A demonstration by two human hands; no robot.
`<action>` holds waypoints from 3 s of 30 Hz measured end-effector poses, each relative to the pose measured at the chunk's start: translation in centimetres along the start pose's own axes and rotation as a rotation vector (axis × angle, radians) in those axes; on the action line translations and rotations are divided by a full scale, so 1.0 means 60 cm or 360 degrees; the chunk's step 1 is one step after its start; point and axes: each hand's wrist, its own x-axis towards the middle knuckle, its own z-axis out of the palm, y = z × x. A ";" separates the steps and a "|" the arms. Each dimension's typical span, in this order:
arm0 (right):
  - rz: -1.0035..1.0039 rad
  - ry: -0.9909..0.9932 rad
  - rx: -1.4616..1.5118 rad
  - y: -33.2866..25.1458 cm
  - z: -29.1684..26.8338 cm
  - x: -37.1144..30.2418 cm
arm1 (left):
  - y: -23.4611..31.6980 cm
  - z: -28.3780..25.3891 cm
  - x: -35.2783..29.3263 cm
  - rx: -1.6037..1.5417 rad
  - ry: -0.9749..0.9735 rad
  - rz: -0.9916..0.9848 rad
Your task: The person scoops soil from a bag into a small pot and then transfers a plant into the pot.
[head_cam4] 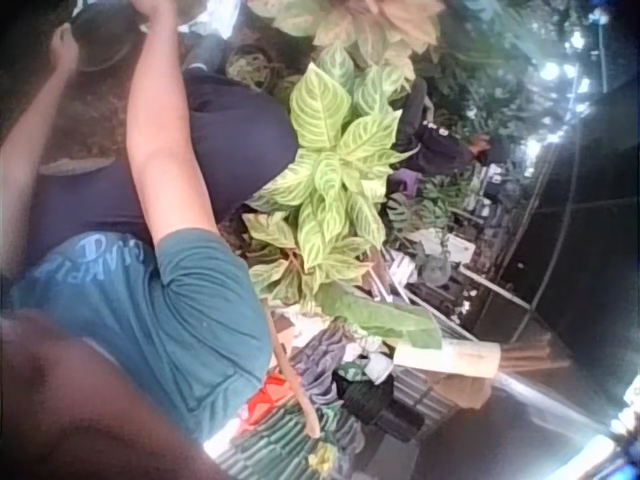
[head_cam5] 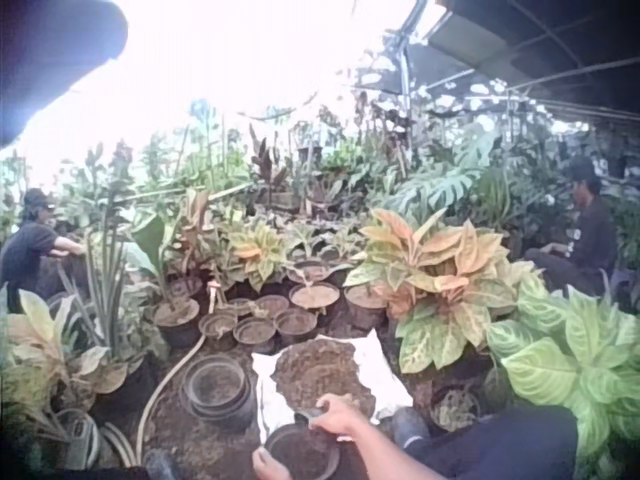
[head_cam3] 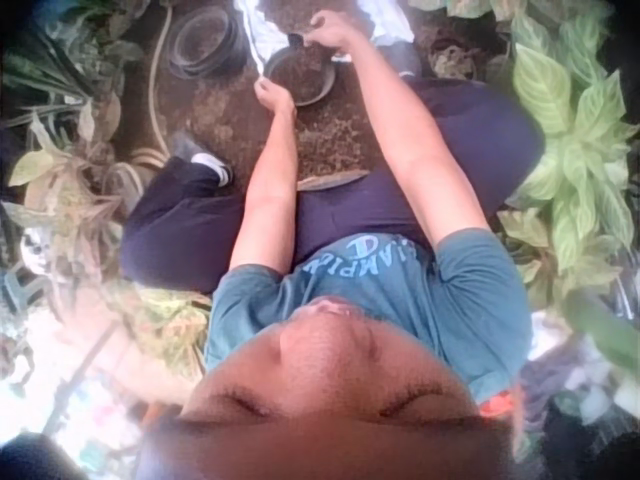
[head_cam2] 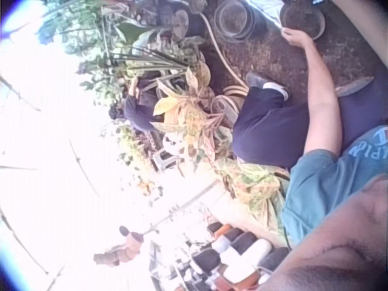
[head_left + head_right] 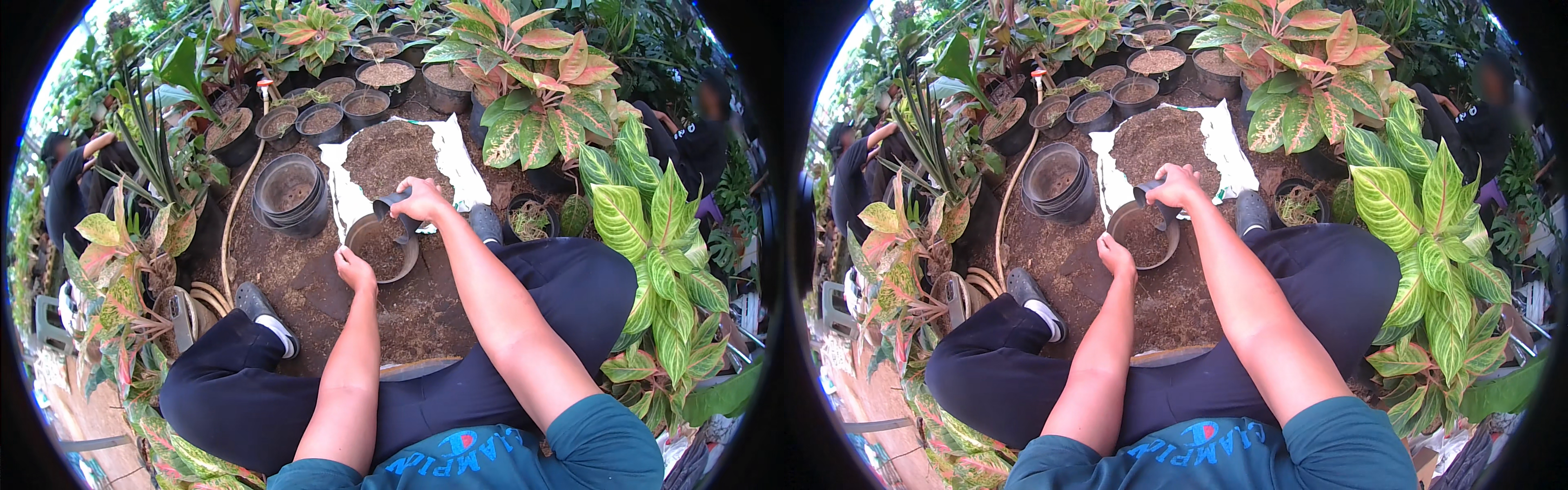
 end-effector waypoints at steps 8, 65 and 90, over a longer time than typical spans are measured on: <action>-0.0080 -0.0318 0.0189 0.031 -0.008 0.027 | 0.007 0.010 -0.007 0.0000 -0.0037 0.0050; -0.0396 -0.0059 -0.0020 -0.021 0.013 -0.028 | 0.028 -0.017 -0.036 0.0321 -0.0079 0.0569; -0.0467 -0.0007 0.0004 0.001 0.034 -0.026 | 0.073 -0.026 -0.063 0.0655 -0.0230 0.0669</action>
